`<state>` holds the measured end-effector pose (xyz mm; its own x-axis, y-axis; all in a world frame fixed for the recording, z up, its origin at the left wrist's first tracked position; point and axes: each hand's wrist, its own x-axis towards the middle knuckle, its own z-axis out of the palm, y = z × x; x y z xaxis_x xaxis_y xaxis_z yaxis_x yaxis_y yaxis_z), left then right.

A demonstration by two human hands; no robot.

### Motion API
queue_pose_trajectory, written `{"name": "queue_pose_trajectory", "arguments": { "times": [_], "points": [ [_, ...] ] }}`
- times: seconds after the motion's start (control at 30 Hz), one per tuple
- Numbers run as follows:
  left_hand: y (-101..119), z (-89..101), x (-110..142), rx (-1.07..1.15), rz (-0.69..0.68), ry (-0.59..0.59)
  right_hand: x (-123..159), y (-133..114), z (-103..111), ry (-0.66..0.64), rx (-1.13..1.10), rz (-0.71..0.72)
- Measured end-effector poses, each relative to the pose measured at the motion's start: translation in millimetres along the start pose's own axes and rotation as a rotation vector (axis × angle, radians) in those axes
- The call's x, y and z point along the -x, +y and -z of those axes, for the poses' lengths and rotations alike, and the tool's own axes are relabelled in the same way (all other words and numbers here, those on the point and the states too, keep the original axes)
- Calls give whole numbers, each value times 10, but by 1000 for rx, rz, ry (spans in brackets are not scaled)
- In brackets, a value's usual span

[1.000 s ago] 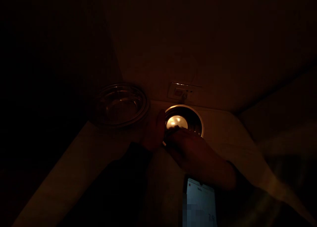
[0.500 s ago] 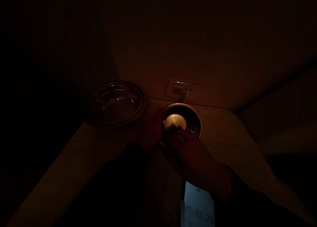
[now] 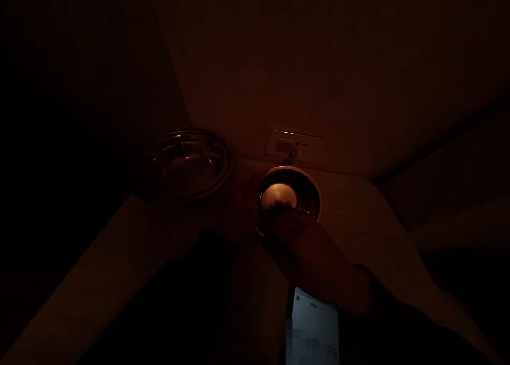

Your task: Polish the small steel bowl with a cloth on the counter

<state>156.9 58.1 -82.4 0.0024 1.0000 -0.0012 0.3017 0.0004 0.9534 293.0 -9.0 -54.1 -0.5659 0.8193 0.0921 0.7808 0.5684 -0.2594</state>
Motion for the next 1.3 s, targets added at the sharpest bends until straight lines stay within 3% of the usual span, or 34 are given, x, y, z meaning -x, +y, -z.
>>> {"name": "queue_pose_trajectory", "arguments": {
  "times": [0.3,0.53,0.7,0.8,1.13,1.3],
  "points": [
    [16,7,-3,58,10,-71,126,182,192,-140,110,42],
    [-10,3,-21,-13,8,-5,23,0,-14,-21,43,24],
    [73,45,-24,-3,31,-74,63,98,56,-92,79,98],
    [62,58,-45,35,57,-95,70,156,75,-70,81,144],
    [-63,36,-1,70,-122,-113,-13,140,-56,62,-22,132],
    [-58,48,0,16,-22,-96,70,247,100,-24,11,137]
  ]
}}
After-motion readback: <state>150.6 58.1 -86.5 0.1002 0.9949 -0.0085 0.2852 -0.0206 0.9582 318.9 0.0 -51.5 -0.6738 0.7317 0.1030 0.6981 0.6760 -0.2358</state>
